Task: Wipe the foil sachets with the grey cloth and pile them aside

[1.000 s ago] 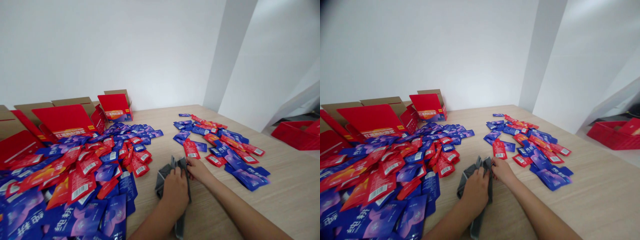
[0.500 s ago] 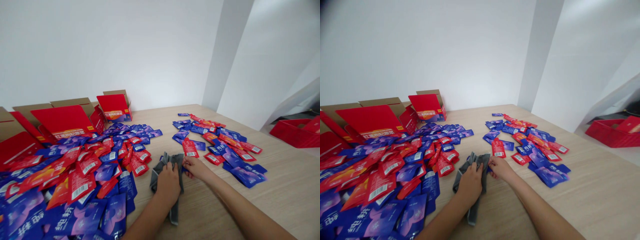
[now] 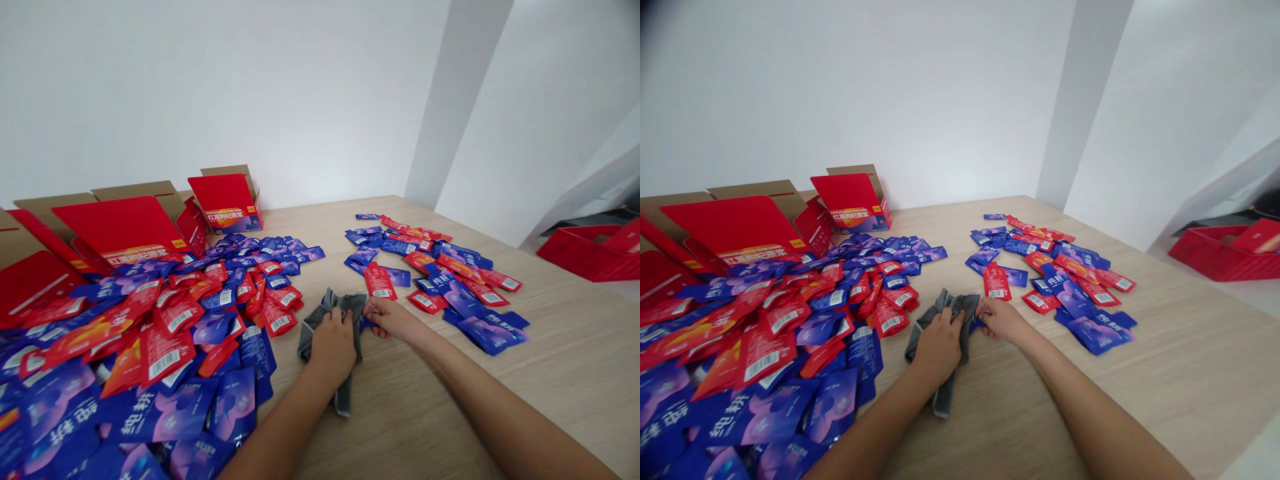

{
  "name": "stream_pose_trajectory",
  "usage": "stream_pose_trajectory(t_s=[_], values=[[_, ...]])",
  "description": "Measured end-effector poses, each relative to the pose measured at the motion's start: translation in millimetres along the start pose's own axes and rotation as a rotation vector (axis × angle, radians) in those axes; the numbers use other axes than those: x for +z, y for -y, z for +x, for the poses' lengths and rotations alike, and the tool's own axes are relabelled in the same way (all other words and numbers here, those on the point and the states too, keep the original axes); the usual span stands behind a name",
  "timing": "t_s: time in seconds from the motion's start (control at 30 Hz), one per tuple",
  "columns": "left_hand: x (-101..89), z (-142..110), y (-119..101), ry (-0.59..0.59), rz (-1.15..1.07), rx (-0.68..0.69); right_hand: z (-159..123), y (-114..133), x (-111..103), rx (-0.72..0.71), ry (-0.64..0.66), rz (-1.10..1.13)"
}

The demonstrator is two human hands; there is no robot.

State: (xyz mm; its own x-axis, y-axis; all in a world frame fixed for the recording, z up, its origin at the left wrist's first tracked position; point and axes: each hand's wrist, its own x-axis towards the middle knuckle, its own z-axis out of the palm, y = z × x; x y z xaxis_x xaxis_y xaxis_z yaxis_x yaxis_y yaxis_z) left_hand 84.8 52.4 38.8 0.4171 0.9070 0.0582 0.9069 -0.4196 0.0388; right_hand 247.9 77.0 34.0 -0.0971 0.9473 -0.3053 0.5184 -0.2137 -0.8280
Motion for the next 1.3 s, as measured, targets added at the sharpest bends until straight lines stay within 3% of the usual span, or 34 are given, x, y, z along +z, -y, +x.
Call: stream_pose_trajectory(t_s=[0.13,0.3,0.47,0.6,0.73,0.83,0.9,1.1,1.2,1.3], values=[[-0.5,3,9,-0.013,0.017,-0.094,-1,0,0,0.003,0.006,0.008],[-0.3,0,9,-0.009,0.012,-0.025,-1,0,-1,-0.004,0.015,-0.005],[-0.1,4,13,-0.026,0.025,-0.115,0,-2,-3,0.003,0.018,0.069],[2.6,2,10,-0.034,0.013,-0.050,1,-3,-2,0.033,0.011,0.134],[5.4,4,14,-0.067,0.012,-0.064,-6,5,-4,-0.126,-0.109,0.239],[6.8,7,22,-0.104,0.018,-0.122,-14,28,-8,-0.349,-0.248,0.348],[7.7,9,26,-0.124,0.017,-0.129,-14,51,-8,-0.422,-0.263,0.338],[11.5,7,26,-0.164,0.010,-0.116,18,143,26,-0.475,-0.016,0.091],[13.4,6,27,-0.172,0.007,-0.111,33,187,44,-0.678,0.151,0.214],[14.1,6,27,-0.173,0.004,-0.108,43,199,47,-0.790,0.199,0.200]])
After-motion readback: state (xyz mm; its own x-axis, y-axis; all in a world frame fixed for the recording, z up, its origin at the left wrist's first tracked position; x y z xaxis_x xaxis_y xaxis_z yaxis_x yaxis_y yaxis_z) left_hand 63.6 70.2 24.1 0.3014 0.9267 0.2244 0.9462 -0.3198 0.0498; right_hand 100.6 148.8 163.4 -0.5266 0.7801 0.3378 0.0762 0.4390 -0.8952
